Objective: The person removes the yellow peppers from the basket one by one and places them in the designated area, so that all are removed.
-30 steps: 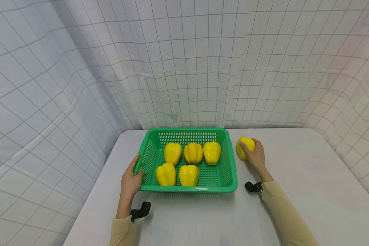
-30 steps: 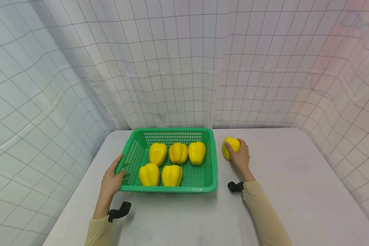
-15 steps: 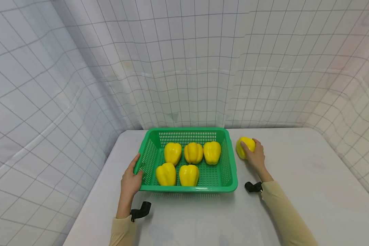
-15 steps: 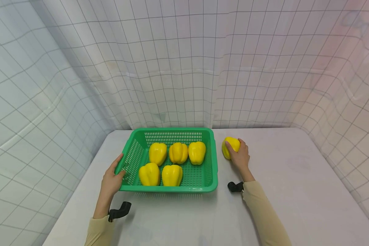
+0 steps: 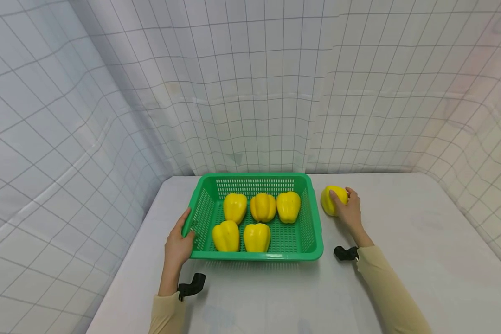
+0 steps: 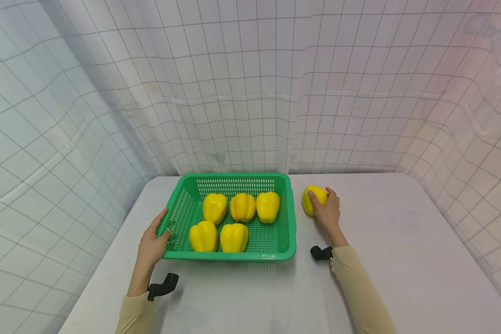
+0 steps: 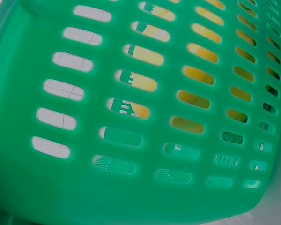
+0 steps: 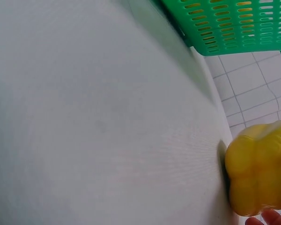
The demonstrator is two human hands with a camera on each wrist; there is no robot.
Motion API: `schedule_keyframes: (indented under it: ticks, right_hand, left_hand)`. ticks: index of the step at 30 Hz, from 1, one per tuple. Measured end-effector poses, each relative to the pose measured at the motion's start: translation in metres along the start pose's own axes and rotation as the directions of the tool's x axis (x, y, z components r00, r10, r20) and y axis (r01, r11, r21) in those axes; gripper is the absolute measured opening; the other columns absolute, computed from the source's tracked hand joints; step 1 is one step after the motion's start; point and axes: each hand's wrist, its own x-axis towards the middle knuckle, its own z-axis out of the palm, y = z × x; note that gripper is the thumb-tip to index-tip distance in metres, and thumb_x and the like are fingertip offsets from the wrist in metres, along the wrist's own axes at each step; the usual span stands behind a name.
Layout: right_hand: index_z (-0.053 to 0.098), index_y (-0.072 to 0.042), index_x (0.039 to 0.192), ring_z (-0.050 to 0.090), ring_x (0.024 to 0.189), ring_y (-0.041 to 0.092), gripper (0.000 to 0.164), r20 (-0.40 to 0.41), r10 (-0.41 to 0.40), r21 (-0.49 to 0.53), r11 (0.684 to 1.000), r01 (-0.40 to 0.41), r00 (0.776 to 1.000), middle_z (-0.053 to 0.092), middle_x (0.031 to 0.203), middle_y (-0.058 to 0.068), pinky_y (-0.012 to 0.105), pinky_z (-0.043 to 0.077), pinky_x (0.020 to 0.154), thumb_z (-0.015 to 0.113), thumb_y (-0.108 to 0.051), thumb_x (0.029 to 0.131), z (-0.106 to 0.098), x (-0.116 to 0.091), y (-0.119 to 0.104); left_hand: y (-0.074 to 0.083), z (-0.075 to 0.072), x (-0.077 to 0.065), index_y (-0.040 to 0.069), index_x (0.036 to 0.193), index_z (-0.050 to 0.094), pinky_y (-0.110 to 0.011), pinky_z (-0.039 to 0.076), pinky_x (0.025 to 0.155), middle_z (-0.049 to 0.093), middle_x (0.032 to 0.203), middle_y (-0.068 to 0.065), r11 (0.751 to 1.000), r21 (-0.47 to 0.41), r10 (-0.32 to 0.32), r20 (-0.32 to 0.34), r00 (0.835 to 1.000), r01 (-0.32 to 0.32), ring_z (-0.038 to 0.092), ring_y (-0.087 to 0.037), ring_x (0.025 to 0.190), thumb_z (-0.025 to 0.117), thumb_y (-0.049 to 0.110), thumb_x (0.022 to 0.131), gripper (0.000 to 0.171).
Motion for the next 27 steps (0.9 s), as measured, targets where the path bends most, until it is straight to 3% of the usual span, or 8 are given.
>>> schedule_keyframes:
  ticks: [5,9,16,19,23,27]
  right_hand:
    - [0.031,0.004,0.143,0.035,0.12,0.041,0.074,-0.083,-0.061,-0.005,0.998,0.061,0.995,0.035,0.134,0.028,0.052,0.027,0.098,0.054,-0.046,0.093,0.001,0.0,-0.005]
    - [0.037,0.001,0.14,0.033,0.121,0.04,0.069,-0.152,-0.112,-0.015,0.994,0.111,0.982,0.037,0.135,0.024,0.057,0.02,0.098,0.055,-0.046,0.093,0.003,0.0,-0.012]
    - [0.046,-0.002,0.134,0.03,0.124,0.037,0.057,-0.291,-0.245,0.011,0.966,0.259,0.925,0.037,0.136,0.021,0.058,0.014,0.095,0.06,-0.039,0.092,0.001,-0.005,-0.028]
    - [0.048,0.0,0.13,0.031,0.124,0.036,0.053,-0.312,-0.291,0.049,0.946,0.321,0.904,0.039,0.134,0.021,0.056,0.015,0.096,0.063,-0.034,0.092,-0.001,-0.009,-0.038]
    - [0.05,0.002,0.128,0.032,0.123,0.035,0.049,-0.306,-0.328,0.102,0.922,0.374,0.894,0.041,0.131,0.021,0.054,0.018,0.097,0.063,-0.028,0.092,-0.003,-0.016,-0.051]
    - [0.052,0.004,0.126,0.035,0.119,0.033,0.046,-0.291,-0.38,0.119,0.896,0.427,0.878,0.044,0.128,0.022,0.052,0.024,0.095,0.065,-0.022,0.091,-0.002,-0.02,-0.061]
  left_hand:
    - [-0.001,-0.001,0.0,0.018,0.149,0.034,-0.033,0.036,0.058,0.04,0.143,-0.021,1.0,0.01,0.001,-0.004,1.0,-0.001,0.052,-0.033,0.081,0.047,0.003,0.09,0.062]
    - [0.0,-0.001,0.0,0.018,0.149,0.033,-0.033,0.037,0.059,0.04,0.143,-0.021,1.0,0.011,-0.001,-0.003,1.0,0.001,0.052,-0.032,0.081,0.046,0.003,0.091,0.062]
    - [0.001,0.0,0.001,0.019,0.15,0.033,-0.033,0.037,0.058,0.041,0.141,-0.022,1.0,0.003,-0.014,0.001,1.0,0.014,0.053,-0.032,0.08,0.046,0.005,0.092,0.061]
    - [0.001,0.0,0.001,0.019,0.15,0.032,-0.038,0.039,0.065,0.038,0.144,-0.021,1.0,-0.002,-0.021,0.008,1.0,0.021,0.053,-0.035,0.093,0.045,0.008,0.095,0.057]
    - [0.001,0.0,-0.001,0.019,0.15,0.033,-0.05,0.039,0.081,0.035,0.147,-0.019,1.0,-0.018,-0.011,0.01,1.0,0.011,0.046,-0.039,0.117,0.045,0.013,0.1,0.051]
    - [0.0,0.0,-0.002,0.018,0.149,0.035,-0.057,0.036,0.09,0.035,0.147,-0.018,0.999,-0.045,0.002,-0.002,1.0,-0.003,0.039,-0.04,0.126,0.044,0.019,0.102,0.048]
